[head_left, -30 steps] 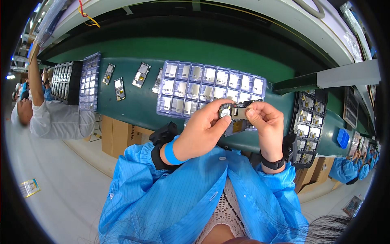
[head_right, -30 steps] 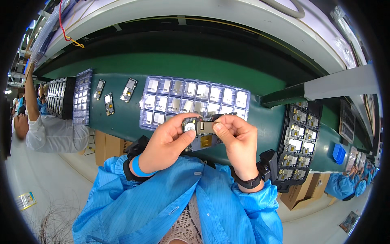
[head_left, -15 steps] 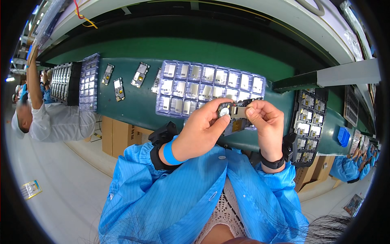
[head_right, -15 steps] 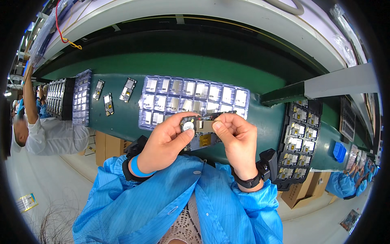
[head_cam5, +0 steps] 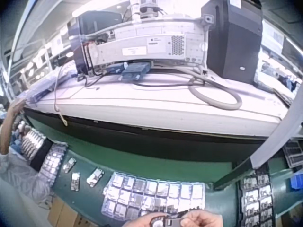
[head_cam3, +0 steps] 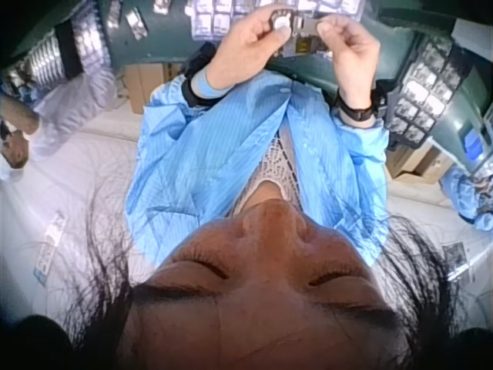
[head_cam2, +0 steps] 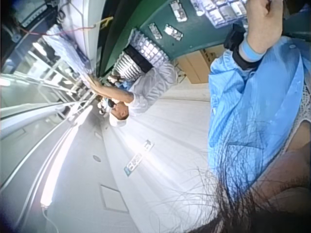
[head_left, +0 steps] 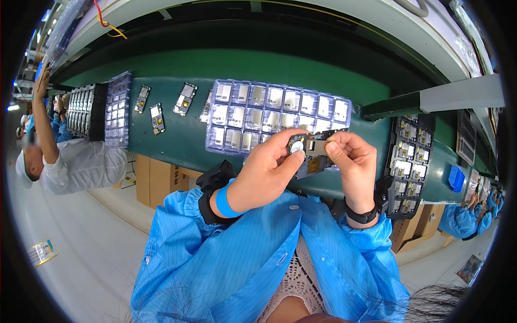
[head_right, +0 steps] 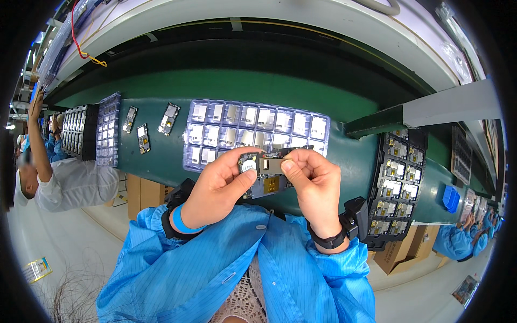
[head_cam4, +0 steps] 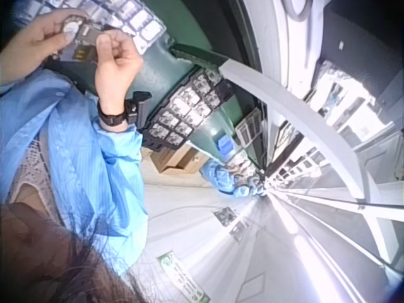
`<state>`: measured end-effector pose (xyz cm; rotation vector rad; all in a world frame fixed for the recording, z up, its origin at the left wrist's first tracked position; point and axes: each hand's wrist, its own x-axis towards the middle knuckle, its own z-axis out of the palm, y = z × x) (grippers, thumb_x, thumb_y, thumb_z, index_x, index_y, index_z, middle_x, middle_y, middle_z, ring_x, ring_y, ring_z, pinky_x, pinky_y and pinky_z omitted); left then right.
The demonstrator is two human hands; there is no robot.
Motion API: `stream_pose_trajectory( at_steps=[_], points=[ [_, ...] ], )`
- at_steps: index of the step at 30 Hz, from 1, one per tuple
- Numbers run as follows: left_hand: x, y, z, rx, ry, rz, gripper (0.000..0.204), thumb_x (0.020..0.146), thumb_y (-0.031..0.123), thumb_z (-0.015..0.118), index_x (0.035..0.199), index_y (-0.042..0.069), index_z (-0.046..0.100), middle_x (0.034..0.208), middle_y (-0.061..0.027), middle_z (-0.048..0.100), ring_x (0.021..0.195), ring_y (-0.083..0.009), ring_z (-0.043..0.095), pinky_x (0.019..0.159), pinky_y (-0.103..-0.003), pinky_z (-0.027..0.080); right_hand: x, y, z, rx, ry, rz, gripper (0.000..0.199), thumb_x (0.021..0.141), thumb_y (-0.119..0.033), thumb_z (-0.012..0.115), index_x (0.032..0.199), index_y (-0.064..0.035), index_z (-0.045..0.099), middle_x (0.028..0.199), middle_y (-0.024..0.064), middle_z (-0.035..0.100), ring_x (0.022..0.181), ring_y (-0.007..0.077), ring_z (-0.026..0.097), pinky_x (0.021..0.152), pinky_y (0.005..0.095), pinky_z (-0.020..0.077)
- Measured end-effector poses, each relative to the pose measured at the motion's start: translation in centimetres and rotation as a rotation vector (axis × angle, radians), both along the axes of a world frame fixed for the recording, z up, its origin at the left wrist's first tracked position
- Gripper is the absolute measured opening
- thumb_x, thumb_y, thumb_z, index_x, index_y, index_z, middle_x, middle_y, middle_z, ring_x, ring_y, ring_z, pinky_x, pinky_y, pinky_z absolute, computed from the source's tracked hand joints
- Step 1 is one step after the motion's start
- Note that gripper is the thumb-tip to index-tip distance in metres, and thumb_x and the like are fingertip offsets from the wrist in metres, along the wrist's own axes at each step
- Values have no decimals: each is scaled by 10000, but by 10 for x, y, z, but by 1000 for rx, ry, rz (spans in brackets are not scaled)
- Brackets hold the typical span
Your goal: Assemble electronic circuit board components into a plastic housing on a factory line.
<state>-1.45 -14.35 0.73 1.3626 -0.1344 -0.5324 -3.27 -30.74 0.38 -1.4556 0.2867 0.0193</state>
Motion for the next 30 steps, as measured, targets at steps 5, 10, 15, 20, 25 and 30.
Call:
stream_pose_trajectory(
  at_steps=[5,10,15,20,25,30],
  points=[
    [-1,1,-2,-11,21,-7,289,838,21,448,1125,-10,427,727,-16,512,589,-23,435,491,-184,345,-2,2,1,-25,-4,-10,77,767,-9,589,834,29,583,690,-15,568,558,5,427,490,150,336],
    [0,1,1,-2,10,-22,282,835,25,458,1114,-12,434,740,-6,512,590,-19,431,488,-181,343,-6,8,0,-314,-118,-115,68,728,-17,625,772,25,594,629,14,557,482,17,395,416,173,313],
    [0,-2,0,43,-53,47,255,821,74,529,1058,-5,476,743,17,504,563,3,396,450,-158,310,-6,13,16,-487,-154,-111,73,710,-20,636,755,20,596,607,38,540,452,41,409,399,194,327],
    [-2,-5,-4,81,-96,91,233,828,88,536,1031,-13,484,734,13,511,566,4,402,451,-155,321,-7,16,21,-572,-247,-121,88,697,-22,645,762,7,593,611,64,554,451,95,478,391,216,355],
    [-2,-9,3,7,-77,132,193,840,74,514,1006,-22,487,772,-11,538,614,-12,448,496,-159,373,-9,16,23,-678,-277,-207,126,669,-52,672,763,-21,595,595,61,563,502,159,518,437,262,391],
    [-1,-8,2,28,-95,121,194,840,83,519,1001,-21,489,788,-14,536,638,-14,448,511,-160,374,-10,15,21,-834,-359,-248,187,630,-80,702,775,-44,589,604,49,540,546,212,526,504,297,415]
  ],
)
